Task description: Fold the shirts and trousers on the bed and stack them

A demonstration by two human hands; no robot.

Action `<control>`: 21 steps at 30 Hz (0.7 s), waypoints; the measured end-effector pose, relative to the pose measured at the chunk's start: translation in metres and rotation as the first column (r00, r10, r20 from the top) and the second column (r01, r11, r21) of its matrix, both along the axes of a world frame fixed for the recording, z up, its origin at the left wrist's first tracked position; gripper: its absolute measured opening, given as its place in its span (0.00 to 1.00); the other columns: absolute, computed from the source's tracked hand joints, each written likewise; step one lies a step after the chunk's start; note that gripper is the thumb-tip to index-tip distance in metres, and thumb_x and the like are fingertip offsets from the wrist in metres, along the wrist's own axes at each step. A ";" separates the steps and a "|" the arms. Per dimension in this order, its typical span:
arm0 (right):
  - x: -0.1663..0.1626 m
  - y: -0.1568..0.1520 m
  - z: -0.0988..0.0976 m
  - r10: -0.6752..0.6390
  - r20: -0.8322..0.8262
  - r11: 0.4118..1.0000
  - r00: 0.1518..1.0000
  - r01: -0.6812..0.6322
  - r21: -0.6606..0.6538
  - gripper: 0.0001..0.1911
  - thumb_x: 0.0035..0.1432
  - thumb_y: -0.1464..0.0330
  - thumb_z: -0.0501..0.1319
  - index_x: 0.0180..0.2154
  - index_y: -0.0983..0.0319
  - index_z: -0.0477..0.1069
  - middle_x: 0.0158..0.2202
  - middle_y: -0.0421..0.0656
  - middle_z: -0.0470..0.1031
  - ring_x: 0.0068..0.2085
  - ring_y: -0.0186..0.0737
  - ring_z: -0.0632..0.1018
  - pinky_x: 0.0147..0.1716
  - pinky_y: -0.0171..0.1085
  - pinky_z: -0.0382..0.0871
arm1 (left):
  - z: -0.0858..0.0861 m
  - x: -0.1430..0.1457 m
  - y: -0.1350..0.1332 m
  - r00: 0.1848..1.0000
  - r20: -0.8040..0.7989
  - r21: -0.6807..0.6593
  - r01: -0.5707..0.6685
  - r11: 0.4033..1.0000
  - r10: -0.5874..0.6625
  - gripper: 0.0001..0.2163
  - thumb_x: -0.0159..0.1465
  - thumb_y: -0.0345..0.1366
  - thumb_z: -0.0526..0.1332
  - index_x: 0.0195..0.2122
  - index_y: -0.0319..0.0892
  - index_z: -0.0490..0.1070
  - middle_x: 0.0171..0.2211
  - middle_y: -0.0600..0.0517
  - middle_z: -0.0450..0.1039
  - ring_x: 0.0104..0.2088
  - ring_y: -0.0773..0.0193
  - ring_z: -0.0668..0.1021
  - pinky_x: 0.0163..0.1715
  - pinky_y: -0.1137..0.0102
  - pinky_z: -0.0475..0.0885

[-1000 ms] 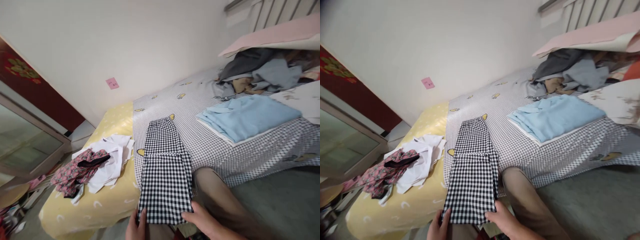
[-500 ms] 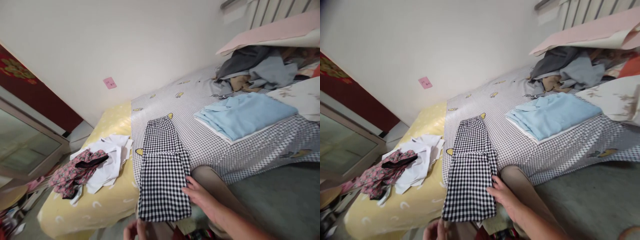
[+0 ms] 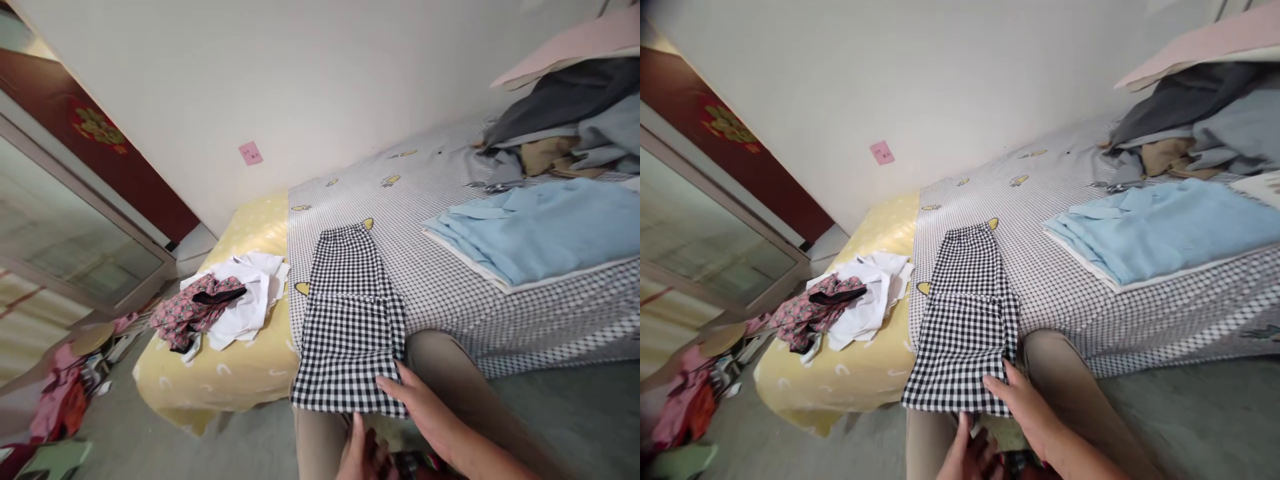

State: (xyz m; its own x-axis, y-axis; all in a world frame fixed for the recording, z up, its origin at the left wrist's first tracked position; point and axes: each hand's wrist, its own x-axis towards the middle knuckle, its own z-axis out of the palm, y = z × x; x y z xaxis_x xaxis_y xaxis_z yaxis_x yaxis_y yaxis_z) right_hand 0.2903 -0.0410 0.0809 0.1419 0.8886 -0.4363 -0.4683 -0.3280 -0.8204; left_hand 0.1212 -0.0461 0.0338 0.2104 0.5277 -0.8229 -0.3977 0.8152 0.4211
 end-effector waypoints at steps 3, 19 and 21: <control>0.001 -0.005 0.005 0.035 -0.079 0.999 0.996 -0.035 0.003 0.37 0.51 0.54 0.69 0.61 0.56 0.69 0.61 0.48 0.75 0.64 0.53 0.71 0.65 0.52 0.59 | 0.022 0.006 0.023 0.973 0.174 0.156 -0.181 0.971 0.154 0.18 0.68 0.48 0.55 0.53 0.47 0.75 0.56 0.44 0.77 0.61 0.54 0.75 0.55 0.60 0.74; -0.002 -0.017 -0.006 0.173 -0.077 0.985 0.982 -0.171 0.023 0.22 0.49 0.59 0.68 0.47 0.58 0.77 0.50 0.46 0.81 0.56 0.52 0.77 0.60 0.47 0.66 | 0.002 -0.035 0.050 0.984 0.173 0.341 -0.018 0.940 -0.044 0.24 0.55 0.63 0.61 0.35 0.49 0.83 0.54 0.44 0.79 0.66 0.47 0.69 0.66 0.54 0.64; 0.001 -0.018 -0.003 0.183 -0.042 0.983 0.982 -0.183 0.006 0.23 0.49 0.59 0.69 0.47 0.57 0.78 0.50 0.45 0.81 0.57 0.52 0.76 0.60 0.46 0.66 | 0.008 -0.029 0.049 0.995 0.092 0.341 0.005 0.940 -0.039 0.26 0.57 0.63 0.57 0.35 0.47 0.84 0.52 0.42 0.80 0.63 0.44 0.72 0.63 0.53 0.68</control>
State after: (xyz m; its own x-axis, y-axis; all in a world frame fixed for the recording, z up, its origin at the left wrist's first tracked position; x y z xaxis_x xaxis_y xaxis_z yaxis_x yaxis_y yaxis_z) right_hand 0.2911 -0.0593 0.0778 -0.0421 0.8987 -0.4365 -0.4345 -0.4099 -0.8020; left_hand 0.0924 0.0030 0.0416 0.2942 0.7670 -0.5702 -0.4332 0.6389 0.6357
